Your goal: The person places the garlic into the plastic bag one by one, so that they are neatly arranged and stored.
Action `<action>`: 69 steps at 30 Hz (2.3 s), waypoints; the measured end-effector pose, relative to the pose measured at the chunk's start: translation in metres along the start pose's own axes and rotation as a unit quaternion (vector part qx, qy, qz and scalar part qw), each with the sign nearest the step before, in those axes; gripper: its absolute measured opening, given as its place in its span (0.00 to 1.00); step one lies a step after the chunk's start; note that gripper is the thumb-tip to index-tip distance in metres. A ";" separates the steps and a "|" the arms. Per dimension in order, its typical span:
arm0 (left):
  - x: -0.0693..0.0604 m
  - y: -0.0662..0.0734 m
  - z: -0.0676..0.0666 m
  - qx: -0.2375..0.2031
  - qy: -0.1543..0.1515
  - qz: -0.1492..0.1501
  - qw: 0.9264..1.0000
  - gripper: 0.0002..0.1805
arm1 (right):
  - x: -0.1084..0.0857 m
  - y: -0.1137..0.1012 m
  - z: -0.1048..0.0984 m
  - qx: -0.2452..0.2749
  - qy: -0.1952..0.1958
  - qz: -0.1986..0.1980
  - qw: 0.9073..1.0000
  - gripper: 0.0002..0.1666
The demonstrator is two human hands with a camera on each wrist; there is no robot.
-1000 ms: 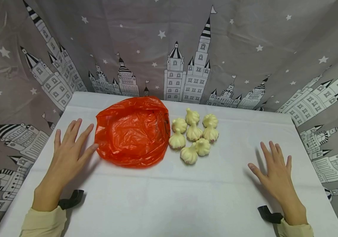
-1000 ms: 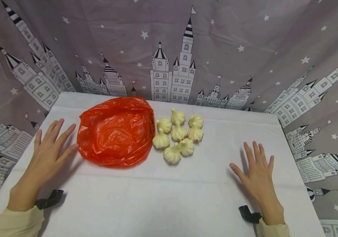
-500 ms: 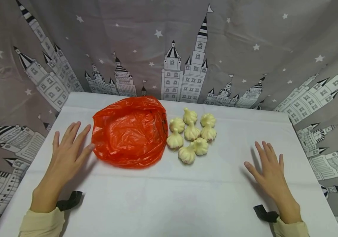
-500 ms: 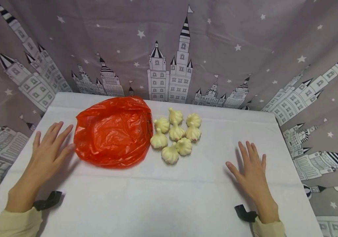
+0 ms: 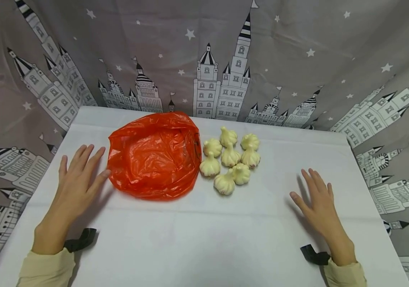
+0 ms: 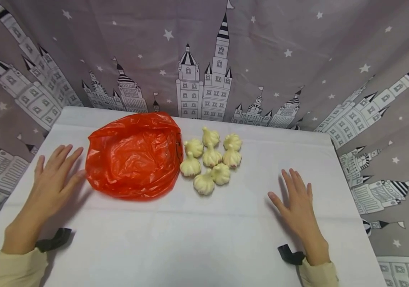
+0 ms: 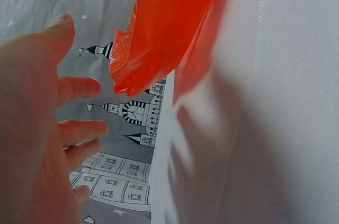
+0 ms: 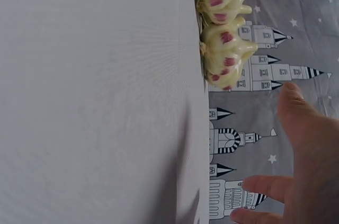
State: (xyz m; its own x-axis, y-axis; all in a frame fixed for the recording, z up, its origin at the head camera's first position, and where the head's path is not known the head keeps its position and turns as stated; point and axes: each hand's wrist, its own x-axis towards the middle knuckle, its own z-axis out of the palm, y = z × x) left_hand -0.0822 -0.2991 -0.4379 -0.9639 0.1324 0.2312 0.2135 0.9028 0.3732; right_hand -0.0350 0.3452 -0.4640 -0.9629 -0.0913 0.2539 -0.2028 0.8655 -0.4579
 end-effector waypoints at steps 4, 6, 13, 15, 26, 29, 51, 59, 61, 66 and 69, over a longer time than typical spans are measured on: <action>-0.003 -0.001 -0.002 -0.008 0.008 -0.003 1.000 0.40 | 0.005 -0.004 0.002 0.004 -0.002 -0.010 1.000 0.44; -0.003 -0.001 -0.001 -0.013 0.012 -0.003 1.000 0.40 | 0.006 -0.006 0.003 0.005 -0.003 -0.013 1.000 0.43; -0.003 -0.002 0.008 -0.033 0.010 0.005 0.999 0.38 | 0.004 -0.011 0.008 0.012 -0.018 -0.004 1.000 0.42; -0.001 -0.002 0.011 -0.043 0.015 0.009 0.999 0.37 | 0.003 -0.012 0.009 0.013 -0.022 -0.003 1.000 0.41; 0.006 0.002 0.028 -0.079 0.021 -0.012 0.997 0.32 | -0.007 -0.018 0.007 0.030 -0.035 0.003 0.999 0.40; 0.006 0.002 0.032 -0.098 0.030 -0.025 0.994 0.30 | -0.007 -0.021 0.010 0.036 -0.044 0.007 0.998 0.40; 0.000 -0.003 0.044 -0.214 0.089 -0.090 0.969 0.11 | -0.001 -0.046 0.046 0.039 -0.032 -0.021 0.998 0.37; 0.001 -0.006 0.045 -0.220 0.085 -0.101 0.966 0.12 | 0.002 -0.049 0.052 0.047 -0.020 -0.022 0.998 0.34; 0.001 -0.006 0.046 -0.219 0.086 -0.100 0.967 0.12 | 0.003 -0.050 0.053 0.049 -0.021 -0.019 0.998 0.34; 0.001 -0.007 0.045 -0.216 0.095 -0.091 0.968 0.11 | 0.004 -0.055 0.056 0.045 -0.020 -0.014 0.999 0.34; 0.001 -0.006 0.046 -0.217 0.097 -0.088 0.967 0.10 | 0.004 -0.057 0.056 0.040 -0.016 -0.013 0.999 0.34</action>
State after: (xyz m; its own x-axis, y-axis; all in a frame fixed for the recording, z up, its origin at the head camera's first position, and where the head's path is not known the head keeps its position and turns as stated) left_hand -0.0917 -0.2858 -0.4809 -0.9526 -0.1244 0.2778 0.1359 0.6427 0.7539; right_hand -0.0369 0.2677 -0.4846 -0.9617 -0.1305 0.2409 -0.2412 0.8204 -0.5185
